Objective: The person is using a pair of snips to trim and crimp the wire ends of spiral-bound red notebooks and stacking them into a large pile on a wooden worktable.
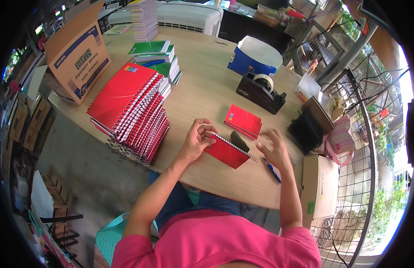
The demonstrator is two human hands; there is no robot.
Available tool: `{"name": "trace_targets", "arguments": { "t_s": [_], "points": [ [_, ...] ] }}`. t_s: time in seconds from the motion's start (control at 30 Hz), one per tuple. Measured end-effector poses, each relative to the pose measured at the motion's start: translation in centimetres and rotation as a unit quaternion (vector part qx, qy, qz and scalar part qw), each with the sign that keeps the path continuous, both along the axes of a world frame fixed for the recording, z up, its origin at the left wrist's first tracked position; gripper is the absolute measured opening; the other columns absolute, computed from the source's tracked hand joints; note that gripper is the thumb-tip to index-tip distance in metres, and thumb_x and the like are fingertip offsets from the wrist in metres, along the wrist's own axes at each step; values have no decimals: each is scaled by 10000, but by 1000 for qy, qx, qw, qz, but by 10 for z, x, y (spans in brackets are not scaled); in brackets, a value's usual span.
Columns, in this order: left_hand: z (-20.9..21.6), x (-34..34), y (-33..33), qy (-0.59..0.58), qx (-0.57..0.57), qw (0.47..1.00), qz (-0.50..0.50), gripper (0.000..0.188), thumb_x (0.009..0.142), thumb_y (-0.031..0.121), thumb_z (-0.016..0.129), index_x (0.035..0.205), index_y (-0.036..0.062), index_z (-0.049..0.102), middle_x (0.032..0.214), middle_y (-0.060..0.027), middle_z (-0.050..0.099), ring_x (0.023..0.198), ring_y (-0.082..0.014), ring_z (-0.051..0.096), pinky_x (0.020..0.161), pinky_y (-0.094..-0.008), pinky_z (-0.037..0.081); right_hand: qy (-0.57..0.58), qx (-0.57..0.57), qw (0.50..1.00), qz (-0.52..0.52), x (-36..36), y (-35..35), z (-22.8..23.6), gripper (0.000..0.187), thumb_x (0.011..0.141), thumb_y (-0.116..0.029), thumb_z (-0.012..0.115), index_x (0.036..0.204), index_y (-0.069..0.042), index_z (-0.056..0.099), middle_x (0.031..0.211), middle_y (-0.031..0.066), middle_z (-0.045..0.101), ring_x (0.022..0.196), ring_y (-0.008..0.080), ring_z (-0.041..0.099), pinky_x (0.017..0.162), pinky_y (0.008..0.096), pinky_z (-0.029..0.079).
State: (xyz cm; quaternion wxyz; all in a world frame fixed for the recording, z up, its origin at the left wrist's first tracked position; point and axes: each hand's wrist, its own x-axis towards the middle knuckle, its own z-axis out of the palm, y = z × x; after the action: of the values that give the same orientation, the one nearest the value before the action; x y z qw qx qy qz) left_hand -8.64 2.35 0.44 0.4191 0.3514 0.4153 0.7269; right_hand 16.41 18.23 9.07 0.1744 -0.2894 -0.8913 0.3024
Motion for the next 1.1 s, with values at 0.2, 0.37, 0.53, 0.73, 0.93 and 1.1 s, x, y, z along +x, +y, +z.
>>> {"name": "trace_targets", "arguments": {
  "t_s": [0.2, 0.37, 0.53, 0.73, 0.93, 1.1],
  "points": [
    [16, 11, -8, 20, -32, 999, 1, 659, 891, -51, 690, 1461, 99, 397, 1023, -58, 675, 857, -55, 599, 731, -195, 478, -124, 252, 948, -149, 91, -44, -64, 482, 813, -200, 749, 1248, -61, 598, 1230, 139, 555, 1176, 367, 482, 1016, 533, 363],
    [22, 17, -9, 34, -23, 999, 23, 667, 887, -59, 687, 1467, 87, 390, 1074, -101, 704, 865, -64, 597, 760, -215, 504, -82, 277, 948, -136, 94, -34, -80, 483, 827, -156, 723, 1279, -64, 578, 1262, 141, 550, 1245, 366, 461, 1094, 540, 293],
    [36, 25, -11, 9, -6, 999, 44, 696, 891, -46, 685, 1491, 87, 357, 1035, -91, 707, 868, -67, 628, 747, -197, 497, -71, 285, 948, -125, 100, -34, -81, 542, 816, -121, 730, 1321, -63, 543, 1286, 154, 563, 1221, 364, 504, 1089, 557, 315],
    [45, 27, -18, 37, -48, 997, 41, 758, 880, -27, 713, 1518, 77, 318, 985, -98, 719, 878, -88, 661, 753, -212, 518, 75, 196, 977, 30, 45, -35, 10, 428, 814, -136, 751, 1205, -8, 635, 1149, 171, 627, 1070, 368, 589, 995, 511, 431],
    [57, 29, -19, 54, -68, 995, 41, 754, 869, -11, 724, 1507, 72, 329, 988, -129, 723, 866, -107, 675, 743, -231, 532, 25, 448, 873, 190, -35, -38, 78, 389, 788, -218, 754, 1155, -110, 680, 1051, 49, 655, 1090, 238, 604, 1066, 596, 366],
    [64, 29, -23, 46, -85, 995, 35, 778, 860, -21, 726, 1513, 66, 311, 974, -131, 726, 852, -107, 682, 731, -229, 533, 15, 550, 798, 246, -56, -30, 89, 370, 796, -219, 706, 1155, -137, 685, 1104, -11, 637, 1129, 189, 574, 1111, 614, 349]
  ]
}}
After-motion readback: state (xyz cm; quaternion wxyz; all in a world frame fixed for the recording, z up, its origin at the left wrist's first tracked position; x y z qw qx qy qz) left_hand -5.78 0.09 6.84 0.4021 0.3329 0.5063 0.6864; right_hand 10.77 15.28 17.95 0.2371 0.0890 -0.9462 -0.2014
